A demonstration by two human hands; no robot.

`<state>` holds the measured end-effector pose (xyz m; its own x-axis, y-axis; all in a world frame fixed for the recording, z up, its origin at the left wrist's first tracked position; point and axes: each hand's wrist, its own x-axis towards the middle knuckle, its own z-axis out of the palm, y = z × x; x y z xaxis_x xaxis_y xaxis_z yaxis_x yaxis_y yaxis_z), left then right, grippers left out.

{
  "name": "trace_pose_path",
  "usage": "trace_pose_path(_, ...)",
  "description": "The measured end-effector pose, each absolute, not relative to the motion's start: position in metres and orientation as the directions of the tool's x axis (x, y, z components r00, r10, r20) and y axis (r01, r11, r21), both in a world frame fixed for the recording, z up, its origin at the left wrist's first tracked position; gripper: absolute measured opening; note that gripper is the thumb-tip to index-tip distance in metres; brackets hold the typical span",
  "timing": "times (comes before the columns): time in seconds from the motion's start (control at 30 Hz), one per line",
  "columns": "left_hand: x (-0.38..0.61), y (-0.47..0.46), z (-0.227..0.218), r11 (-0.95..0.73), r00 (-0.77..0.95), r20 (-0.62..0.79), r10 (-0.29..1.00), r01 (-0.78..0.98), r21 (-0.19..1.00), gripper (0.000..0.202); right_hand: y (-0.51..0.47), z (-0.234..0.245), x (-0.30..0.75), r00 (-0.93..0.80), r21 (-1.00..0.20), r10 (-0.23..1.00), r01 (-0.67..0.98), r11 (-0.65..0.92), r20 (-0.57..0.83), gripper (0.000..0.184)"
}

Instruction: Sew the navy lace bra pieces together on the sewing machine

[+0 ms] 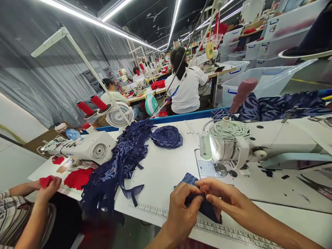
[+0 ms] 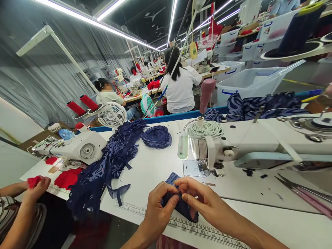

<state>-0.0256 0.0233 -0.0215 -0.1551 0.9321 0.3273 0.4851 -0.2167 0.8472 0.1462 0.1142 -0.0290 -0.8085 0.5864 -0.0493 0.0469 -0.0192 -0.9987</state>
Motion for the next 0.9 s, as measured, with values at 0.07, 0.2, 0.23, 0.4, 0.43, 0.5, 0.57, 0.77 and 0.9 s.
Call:
trace_pose_path(0.07,-0.026,0.022,-0.023,-0.238,-0.158,0.350,0.923,0.481,0.844,0.012,0.117,-0.027,0.147,-0.817,-0.998,0.575,0.068,0.011,-0.049,0.042)
trace_pose_path(0.2,-0.026,0.021,-0.024,-0.206,-0.187,0.332,0.924,0.488,0.848,0.010,0.116,-0.023,0.147,-0.784,-0.974,0.621,0.129,0.185,0.015,0.034)
trace_pose_path(0.23,-0.026,0.021,-0.024,-0.184,-0.193,0.310,0.931,0.485,0.855,0.009,0.115,-0.023,0.146,-0.770,-0.963,0.637,0.145,0.226,0.034,0.033)
trace_pose_path(0.4,-0.022,0.020,-0.022,-0.071,-0.251,0.179,0.951,0.388,0.919,0.008,0.106,-0.028,0.141,-0.676,-0.922,0.720,0.157,0.353,0.161,0.032)
trace_pose_path(0.43,-0.020,0.020,-0.022,-0.054,-0.271,0.158,0.949,0.356,0.933,0.010,0.105,-0.030,0.139,-0.657,-0.922,0.734,0.153,0.355,0.174,0.032)
trace_pose_path(0.5,-0.018,0.021,-0.022,-0.040,-0.304,0.130,0.944,0.286,0.958,0.014,0.103,-0.033,0.135,-0.634,-0.929,0.752,0.141,0.341,0.180,0.032)
trace_pose_path(0.57,-0.016,0.024,-0.023,-0.037,-0.338,0.109,0.935,0.211,0.977,0.020,0.102,-0.035,0.132,-0.623,-0.936,0.759,0.118,0.331,0.190,0.032)
trace_pose_path(0.77,-0.016,0.029,-0.022,-0.003,-0.345,0.024,0.938,0.061,0.998,0.035,0.096,-0.033,0.124,-0.543,-0.957,0.818,0.086,0.277,0.188,0.038)
trace_pose_path(0.9,-0.029,0.029,-0.010,-0.061,-0.300,0.131,0.945,0.234,0.970,0.025,0.100,-0.038,0.129,-0.587,-0.977,0.803,0.091,0.191,0.102,0.038)
